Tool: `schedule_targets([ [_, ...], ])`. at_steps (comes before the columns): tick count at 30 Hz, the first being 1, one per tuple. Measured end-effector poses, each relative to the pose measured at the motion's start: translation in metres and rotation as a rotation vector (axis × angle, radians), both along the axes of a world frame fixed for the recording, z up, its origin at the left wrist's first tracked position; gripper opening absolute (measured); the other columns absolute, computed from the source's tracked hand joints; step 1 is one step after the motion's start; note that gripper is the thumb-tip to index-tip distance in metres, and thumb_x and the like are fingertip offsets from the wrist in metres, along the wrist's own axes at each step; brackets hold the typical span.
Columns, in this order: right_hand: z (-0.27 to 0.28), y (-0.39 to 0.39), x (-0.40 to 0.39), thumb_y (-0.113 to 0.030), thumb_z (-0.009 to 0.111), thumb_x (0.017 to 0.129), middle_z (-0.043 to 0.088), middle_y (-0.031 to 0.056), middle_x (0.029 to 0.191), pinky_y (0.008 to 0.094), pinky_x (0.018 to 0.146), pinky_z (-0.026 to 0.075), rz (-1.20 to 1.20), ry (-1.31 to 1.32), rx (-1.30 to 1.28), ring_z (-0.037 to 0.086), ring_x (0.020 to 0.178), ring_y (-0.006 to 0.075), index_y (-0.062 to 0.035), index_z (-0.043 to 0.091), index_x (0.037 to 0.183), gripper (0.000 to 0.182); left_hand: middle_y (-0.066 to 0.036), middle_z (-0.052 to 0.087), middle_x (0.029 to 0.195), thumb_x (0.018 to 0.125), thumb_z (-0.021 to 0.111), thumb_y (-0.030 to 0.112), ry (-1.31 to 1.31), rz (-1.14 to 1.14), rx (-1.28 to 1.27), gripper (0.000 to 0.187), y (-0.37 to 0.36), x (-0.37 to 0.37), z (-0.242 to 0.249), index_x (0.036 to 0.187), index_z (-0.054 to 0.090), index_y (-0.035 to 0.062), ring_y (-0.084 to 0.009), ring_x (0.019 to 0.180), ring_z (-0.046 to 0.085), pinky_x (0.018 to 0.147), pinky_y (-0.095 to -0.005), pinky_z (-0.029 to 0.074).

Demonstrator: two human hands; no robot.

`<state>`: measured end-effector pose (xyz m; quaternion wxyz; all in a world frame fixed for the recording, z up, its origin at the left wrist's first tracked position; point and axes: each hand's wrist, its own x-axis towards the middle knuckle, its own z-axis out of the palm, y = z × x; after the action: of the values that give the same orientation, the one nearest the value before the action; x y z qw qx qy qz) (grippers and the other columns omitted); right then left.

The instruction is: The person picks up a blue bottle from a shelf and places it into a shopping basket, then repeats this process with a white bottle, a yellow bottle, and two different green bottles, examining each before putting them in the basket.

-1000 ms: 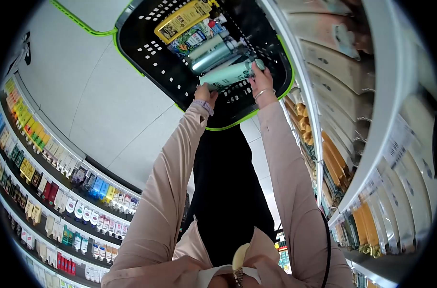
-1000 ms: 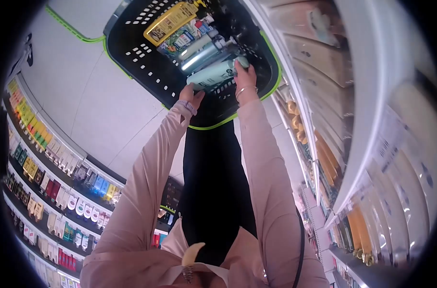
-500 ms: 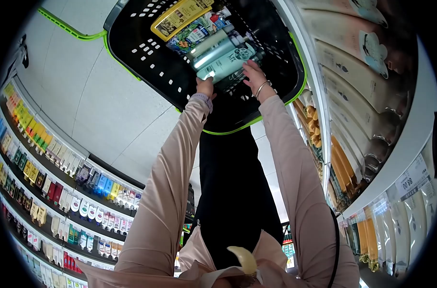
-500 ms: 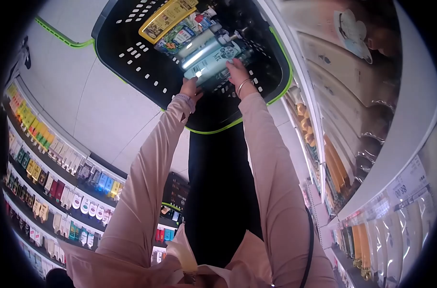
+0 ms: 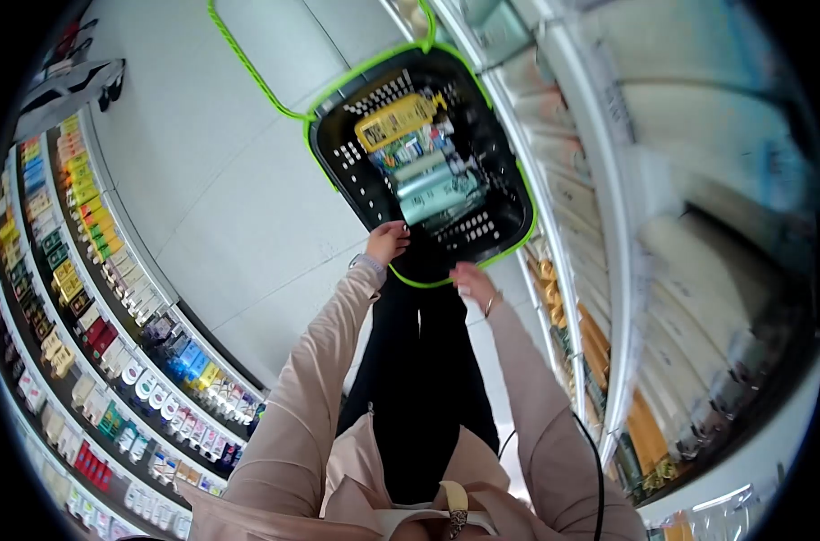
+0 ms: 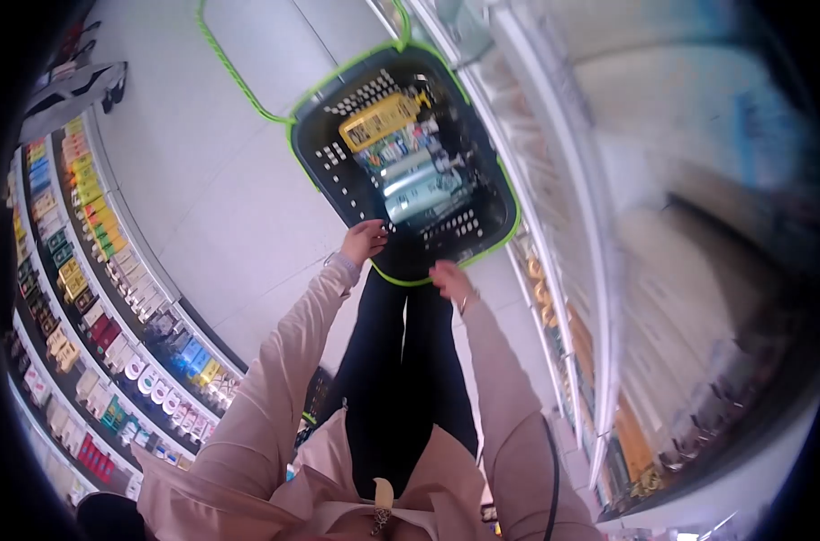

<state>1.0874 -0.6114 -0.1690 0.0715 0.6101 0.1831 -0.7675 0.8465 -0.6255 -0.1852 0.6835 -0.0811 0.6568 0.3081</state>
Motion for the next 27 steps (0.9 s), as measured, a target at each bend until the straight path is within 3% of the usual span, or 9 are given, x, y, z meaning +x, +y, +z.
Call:
schedule_targets([
  [7,0.091,-0.060,0.024,-0.031,0.042,0.086,0.056,0.0061,0.106,0.0331,0.076,0.042,-0.031,-0.138,-0.087,0.053,0.093,0.0167,-0.0111,0.045,0.112,0.033,-0.006,0.052,0.081,0.074,0.050,0.009,0.438,0.333,0.035,0.032,0.043,-0.154,-0.007,0.105,0.045,0.0073,-0.0162,0.075,0.051,0.062,-0.0342,0.043],
  [12,0.085,-0.125,0.031,-0.031,0.045,0.082,0.057,0.0060,0.102,0.0337,0.072,0.040,-0.215,-0.353,-0.150,0.053,0.089,0.0174,-0.0102,0.045,0.110,0.035,-0.013,0.046,0.110,0.073,0.053,0.008,0.556,0.188,-0.008,0.053,0.119,-0.287,-0.030,0.123,0.034,0.0064,-0.0260,0.107,0.044,0.085,-0.0420,0.038],
  [13,0.085,-0.126,0.012,-0.031,0.046,0.082,0.058,0.0061,0.102,0.0330,0.071,0.040,-0.266,-0.402,-0.133,0.053,0.088,0.0172,-0.0105,0.045,0.110,0.035,-0.015,0.041,0.121,0.076,0.048,0.003,0.695,-0.566,0.182,0.052,0.119,-0.334,-0.063,0.125,0.031,0.0040,-0.0288,0.117,0.036,0.093,-0.0445,0.032],
  [14,0.093,-0.136,-0.008,-0.031,0.046,0.081,0.058,0.0061,0.101,0.0324,0.070,0.040,-0.311,-0.459,-0.135,0.053,0.086,0.0169,-0.0108,0.045,0.110,0.035,-0.015,0.041,0.121,0.076,0.048,0.003,0.679,-0.614,0.199,0.052,0.136,-0.345,-0.060,0.125,0.031,0.0040,-0.0288,0.117,0.036,0.093,-0.0445,0.032],
  [16,0.092,-0.152,-0.059,-0.027,0.047,0.080,0.059,0.0050,0.096,0.0311,0.064,0.041,-0.466,-0.384,-0.133,0.054,0.083,0.0150,-0.0109,0.044,0.111,0.034,-0.015,0.034,0.128,0.079,0.042,-0.001,0.377,-0.233,0.276,0.047,0.172,-0.366,-0.036,0.125,0.031,0.0044,-0.0310,0.115,0.038,0.092,-0.0452,0.033],
  [20,0.072,-0.176,-0.197,-0.030,0.050,0.079,0.059,0.0124,0.095,0.0336,0.075,0.044,0.061,-0.395,0.239,0.057,0.088,0.0232,-0.0082,0.050,0.108,0.035,-0.004,0.032,0.132,0.084,0.039,0.026,-0.012,0.082,0.059,0.043,0.198,-0.375,0.037,0.125,0.035,0.0151,-0.0218,0.121,0.029,0.098,-0.0510,0.008],
  [24,0.137,-0.121,-0.291,-0.028,0.053,0.080,0.059,0.0096,0.094,0.0281,0.078,0.043,0.156,-0.185,0.425,0.056,0.088,0.0192,-0.0072,0.051,0.107,0.034,0.006,0.046,0.117,0.078,0.046,0.034,-0.061,-0.002,0.149,0.040,0.173,-0.382,0.062,0.116,0.044,0.0199,-0.0175,0.110,0.037,0.096,-0.0516,-0.001],
  [25,0.144,-0.112,-0.299,-0.028,0.052,0.080,0.059,0.0098,0.094,0.0276,0.079,0.042,0.139,-0.075,0.459,0.056,0.089,0.0198,-0.0072,0.051,0.107,0.034,0.003,0.034,0.130,0.082,0.042,0.032,-0.019,-0.035,0.183,0.044,0.173,-0.377,0.081,0.123,0.037,0.0197,-0.0208,0.122,0.025,0.097,-0.0508,0.001],
  [27,0.156,-0.100,-0.300,-0.024,0.048,0.084,0.059,0.0089,0.095,0.0270,0.078,0.042,-0.062,-0.066,0.502,0.056,0.088,0.0171,-0.0068,0.049,0.109,0.031,0.004,0.036,0.128,0.081,0.045,0.031,-0.020,-0.089,0.284,0.042,0.176,-0.375,0.113,0.120,0.039,0.0192,-0.0210,0.121,0.027,0.097,-0.0508,0.002],
])
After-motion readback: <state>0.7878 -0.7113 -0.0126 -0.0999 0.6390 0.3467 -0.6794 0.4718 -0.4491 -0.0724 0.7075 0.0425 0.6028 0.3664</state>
